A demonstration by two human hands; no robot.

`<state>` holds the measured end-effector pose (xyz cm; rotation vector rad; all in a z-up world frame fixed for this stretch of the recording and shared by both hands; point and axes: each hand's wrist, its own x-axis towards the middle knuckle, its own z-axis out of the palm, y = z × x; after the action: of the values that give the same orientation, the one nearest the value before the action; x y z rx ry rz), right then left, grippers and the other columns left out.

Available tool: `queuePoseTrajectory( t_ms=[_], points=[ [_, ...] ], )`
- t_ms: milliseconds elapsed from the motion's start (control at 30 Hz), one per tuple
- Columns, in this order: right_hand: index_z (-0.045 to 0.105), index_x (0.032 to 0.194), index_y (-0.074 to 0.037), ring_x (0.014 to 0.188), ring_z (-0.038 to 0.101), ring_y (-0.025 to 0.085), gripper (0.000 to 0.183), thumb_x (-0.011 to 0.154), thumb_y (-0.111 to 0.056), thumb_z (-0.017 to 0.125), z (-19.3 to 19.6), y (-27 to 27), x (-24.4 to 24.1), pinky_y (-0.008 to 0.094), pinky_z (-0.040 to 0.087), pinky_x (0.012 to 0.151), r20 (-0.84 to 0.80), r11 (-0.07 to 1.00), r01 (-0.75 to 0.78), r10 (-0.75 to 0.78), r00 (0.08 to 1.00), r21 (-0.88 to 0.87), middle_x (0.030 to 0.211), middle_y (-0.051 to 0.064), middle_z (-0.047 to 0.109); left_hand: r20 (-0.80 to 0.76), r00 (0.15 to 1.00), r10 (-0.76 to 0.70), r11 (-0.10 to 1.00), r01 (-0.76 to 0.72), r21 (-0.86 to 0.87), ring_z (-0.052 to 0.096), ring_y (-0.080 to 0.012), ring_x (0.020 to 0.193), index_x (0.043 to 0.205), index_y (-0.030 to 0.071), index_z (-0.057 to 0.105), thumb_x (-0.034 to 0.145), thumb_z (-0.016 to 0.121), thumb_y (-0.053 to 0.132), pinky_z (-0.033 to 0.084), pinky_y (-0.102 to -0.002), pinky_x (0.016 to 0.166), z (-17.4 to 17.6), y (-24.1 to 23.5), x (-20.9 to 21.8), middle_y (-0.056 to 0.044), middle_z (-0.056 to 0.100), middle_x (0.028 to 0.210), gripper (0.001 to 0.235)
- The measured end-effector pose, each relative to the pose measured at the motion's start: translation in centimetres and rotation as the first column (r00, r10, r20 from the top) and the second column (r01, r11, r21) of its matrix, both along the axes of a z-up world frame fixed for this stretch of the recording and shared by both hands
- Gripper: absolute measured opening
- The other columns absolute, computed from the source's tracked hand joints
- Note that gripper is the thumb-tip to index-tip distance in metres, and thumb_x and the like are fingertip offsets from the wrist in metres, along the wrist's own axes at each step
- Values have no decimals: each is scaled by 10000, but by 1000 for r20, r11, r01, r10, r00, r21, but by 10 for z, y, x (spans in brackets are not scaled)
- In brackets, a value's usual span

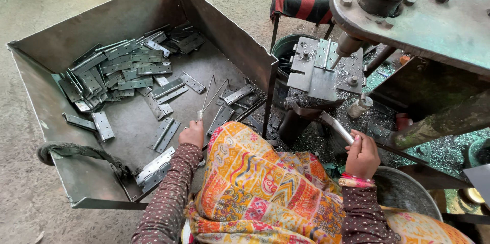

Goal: The person positions metal plates on a machine press, pulls a hand lever to punch holes, and places the finished plates into a metal bin.

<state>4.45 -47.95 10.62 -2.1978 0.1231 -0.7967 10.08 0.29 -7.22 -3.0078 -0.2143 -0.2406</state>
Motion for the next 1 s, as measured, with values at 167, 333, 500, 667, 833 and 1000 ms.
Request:
queuePoseTrajectory(
  t_ms=[167,333,500,667,833,1000],
  points=[
    [699,1168,20,697,685,170,235,1082,-86,508,3,0,0,283,560,615,0,999,-6,6,1000,-50,1058,138,703,-42,999,-14,1000,15,19,697,-250,648,1184,164,606,970,488,153,574,-397,539,10,39,-40,-63,622,924,244],
    [701,1164,22,701,690,179,230,1089,-86,512,2,1,-2,283,560,611,-4,999,3,-3,1000,-32,1059,141,703,-130,990,45,997,-37,68,700,-273,646,1363,168,500,905,501,132,572,-411,532,42,80,-135,-76,617,945,459],
    [698,1168,31,716,693,188,230,1094,-79,510,4,-1,-1,285,557,601,-7,999,-21,20,1000,-29,1064,149,698,-174,960,218,975,-208,75,704,-234,668,1297,201,562,972,478,201,580,-392,558,84,86,-215,-43,652,1007,336],
    [697,1177,33,728,691,185,233,1108,-85,507,1,-1,0,284,558,603,-9,1000,-12,12,1000,-24,1091,155,691,-79,984,159,987,-157,34,701,-209,642,1354,167,569,934,513,101,579,-344,537,98,74,-224,-61,663,1005,429],
    [695,1182,32,716,689,181,230,1110,-97,519,2,-5,-1,290,555,612,-11,998,-9,8,1000,-66,1083,157,699,-43,989,141,989,-138,59,698,-226,670,1356,195,565,905,542,111,578,-357,576,91,39,-197,-50,653,1009,459],
    [688,1197,39,709,684,184,231,1107,-92,521,3,-3,-4,291,550,605,-28,999,-21,20,999,-40,1086,165,693,-96,974,205,968,-216,-126,702,-269,726,1331,196,560,854,546,105,585,-403,624,95,36,-198,-59,655,1077,486]
  ],
)
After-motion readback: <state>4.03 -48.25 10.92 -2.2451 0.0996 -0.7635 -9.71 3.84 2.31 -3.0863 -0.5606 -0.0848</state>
